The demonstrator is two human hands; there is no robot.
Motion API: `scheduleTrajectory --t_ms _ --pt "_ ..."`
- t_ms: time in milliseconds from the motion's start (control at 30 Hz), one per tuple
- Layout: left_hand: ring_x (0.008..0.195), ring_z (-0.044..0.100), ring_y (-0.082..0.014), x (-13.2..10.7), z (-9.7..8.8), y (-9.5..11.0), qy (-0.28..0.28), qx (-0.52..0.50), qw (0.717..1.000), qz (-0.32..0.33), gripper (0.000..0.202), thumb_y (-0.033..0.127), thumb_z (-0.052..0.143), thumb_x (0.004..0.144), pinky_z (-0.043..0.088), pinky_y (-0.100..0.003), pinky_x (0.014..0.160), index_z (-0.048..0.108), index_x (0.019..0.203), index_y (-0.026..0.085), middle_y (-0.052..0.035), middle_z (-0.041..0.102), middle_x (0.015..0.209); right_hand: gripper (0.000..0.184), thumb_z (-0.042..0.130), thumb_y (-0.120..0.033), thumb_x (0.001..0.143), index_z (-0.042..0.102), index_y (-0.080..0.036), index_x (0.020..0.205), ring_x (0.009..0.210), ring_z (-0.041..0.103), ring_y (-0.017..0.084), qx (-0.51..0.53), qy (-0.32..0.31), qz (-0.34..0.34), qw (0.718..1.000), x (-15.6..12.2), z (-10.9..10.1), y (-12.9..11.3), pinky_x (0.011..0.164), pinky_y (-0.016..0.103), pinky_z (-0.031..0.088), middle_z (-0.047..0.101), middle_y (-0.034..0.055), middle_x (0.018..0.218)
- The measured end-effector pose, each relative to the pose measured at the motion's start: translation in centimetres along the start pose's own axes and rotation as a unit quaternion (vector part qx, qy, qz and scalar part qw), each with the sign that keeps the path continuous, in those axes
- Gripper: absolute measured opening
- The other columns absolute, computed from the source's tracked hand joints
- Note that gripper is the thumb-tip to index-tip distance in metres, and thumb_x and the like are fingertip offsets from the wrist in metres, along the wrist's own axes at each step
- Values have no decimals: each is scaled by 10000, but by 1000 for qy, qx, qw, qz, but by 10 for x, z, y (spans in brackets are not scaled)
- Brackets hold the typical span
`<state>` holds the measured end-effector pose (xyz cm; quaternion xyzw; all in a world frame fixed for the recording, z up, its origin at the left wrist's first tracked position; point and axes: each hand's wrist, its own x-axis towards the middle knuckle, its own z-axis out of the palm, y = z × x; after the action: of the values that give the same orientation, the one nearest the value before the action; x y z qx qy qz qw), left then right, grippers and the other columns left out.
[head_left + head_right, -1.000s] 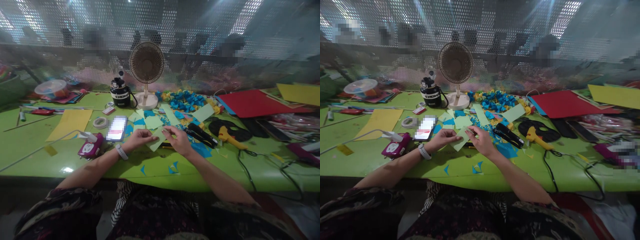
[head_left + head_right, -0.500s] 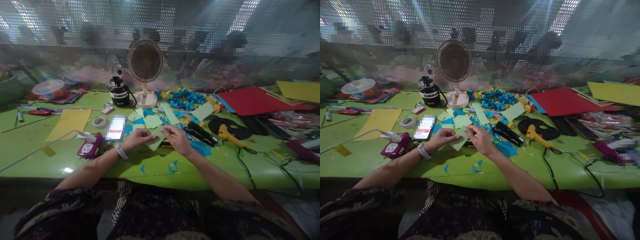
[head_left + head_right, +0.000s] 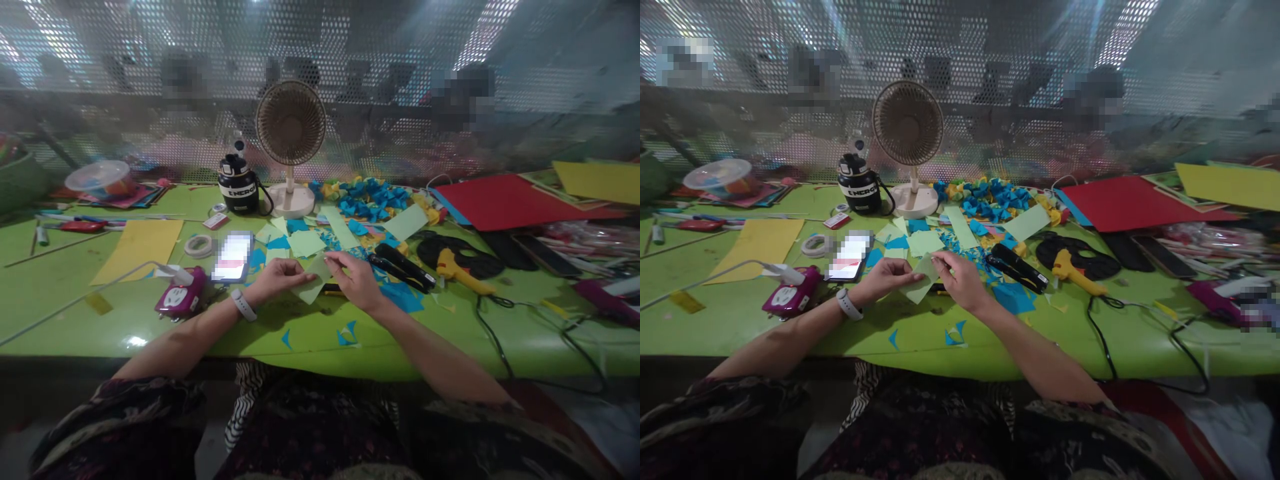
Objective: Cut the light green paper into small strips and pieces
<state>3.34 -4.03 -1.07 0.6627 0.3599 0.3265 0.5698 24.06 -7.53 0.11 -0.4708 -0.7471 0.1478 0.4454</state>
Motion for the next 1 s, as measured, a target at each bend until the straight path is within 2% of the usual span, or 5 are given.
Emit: scheduleTrajectory --t_ms 267,500,600,800,1000 --pt "468 383 -44 -1 0 1 -2 4 1000 -10 422 499 783 720 242 -192 446 603 645 124 32 519 532 273 495 -376 959 708 -206 979 814 695 213 1 2 12 1000 0 0 2 741 319 532 766 67 958" --pt "613 599 -101 -3 -1 2 -100 -44 993 -38 422 341 856 660 397 -203 527 671 963 112 -43 715 774 292 494 -409 959 713 -216 970 831 688 221 10 5 31 999 3 -2 4 736 323 525 763 63 937" --pt "539 563 -78 -2 -2 0 -116 -25 991 -57 331 327 833 693 357 -188 481 673 882 107 -29 704 704 278 505 -396 952 713 -212 963 818 682 218 9 17 28 999 4 -5 5 731 321 521 760 62 926" --pt "629 650 -114 -2 -4 0 -144 -22 987 -72 295 348 828 703 464 -215 570 708 824 107 -72 749 783 273 537 -427 935 716 -221 949 815 675 212 25 35 41 998 7 -9 5 752 325 522 754 50 923" --pt "657 670 -115 -2 -2 -1 -108 -37 991 -69 295 351 841 692 494 -214 604 707 796 110 -76 755 793 392 650 -543 841 663 -200 1031 808 687 210 198 17 131 971 10 -8 3 740 340 548 742 56 884"
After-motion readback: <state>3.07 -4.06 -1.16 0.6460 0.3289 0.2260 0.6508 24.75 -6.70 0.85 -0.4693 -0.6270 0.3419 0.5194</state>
